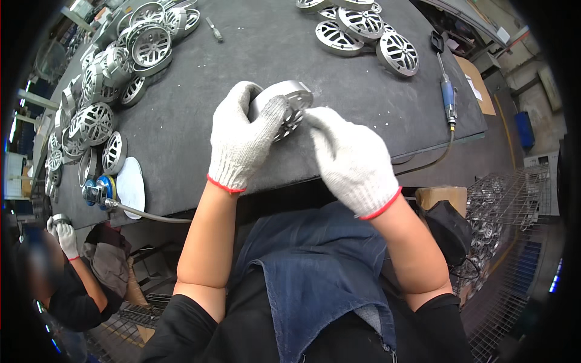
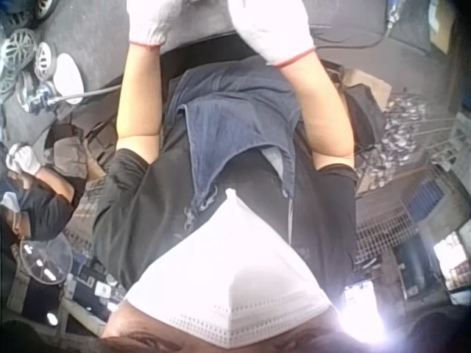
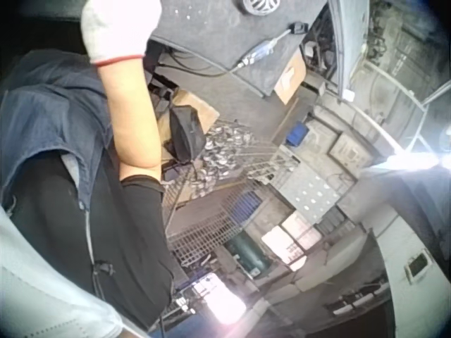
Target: The person deburrs circular metal parts by scraping their openings with a pointed hand tool, stacks the finished parts on the table, and picks up new parts to scrape.
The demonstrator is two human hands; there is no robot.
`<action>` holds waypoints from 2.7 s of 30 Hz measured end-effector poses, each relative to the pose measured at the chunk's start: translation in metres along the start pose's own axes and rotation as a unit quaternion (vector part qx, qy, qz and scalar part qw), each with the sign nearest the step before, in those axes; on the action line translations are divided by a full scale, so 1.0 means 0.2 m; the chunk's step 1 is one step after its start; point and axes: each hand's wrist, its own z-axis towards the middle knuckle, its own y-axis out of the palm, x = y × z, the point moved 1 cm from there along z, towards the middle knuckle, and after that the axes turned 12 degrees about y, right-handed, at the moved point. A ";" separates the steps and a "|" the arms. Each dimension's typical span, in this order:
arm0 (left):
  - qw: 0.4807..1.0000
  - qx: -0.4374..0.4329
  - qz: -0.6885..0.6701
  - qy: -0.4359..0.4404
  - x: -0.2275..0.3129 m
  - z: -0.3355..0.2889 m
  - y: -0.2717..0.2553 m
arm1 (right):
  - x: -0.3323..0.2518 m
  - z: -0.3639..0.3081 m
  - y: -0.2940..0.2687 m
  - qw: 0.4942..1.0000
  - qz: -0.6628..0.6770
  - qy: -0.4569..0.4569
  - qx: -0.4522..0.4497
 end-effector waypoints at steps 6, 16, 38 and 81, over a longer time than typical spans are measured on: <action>0.991 -0.056 0.122 0.000 0.06 0.08 -0.07 | -0.17 0.06 -0.07 0.976 -0.201 -0.012 -0.080; 0.986 -0.071 0.125 0.088 0.05 0.07 -0.03 | -0.20 0.01 -0.16 0.978 -0.173 0.042 -0.108; 0.857 -0.390 0.336 0.000 0.29 0.30 -0.12 | -0.38 -0.05 -0.16 0.957 -0.202 -0.100 -0.183; 0.976 0.089 -0.146 -0.138 -0.14 -0.20 -0.44 | -0.17 -0.30 -0.31 0.955 0.162 0.075 -0.238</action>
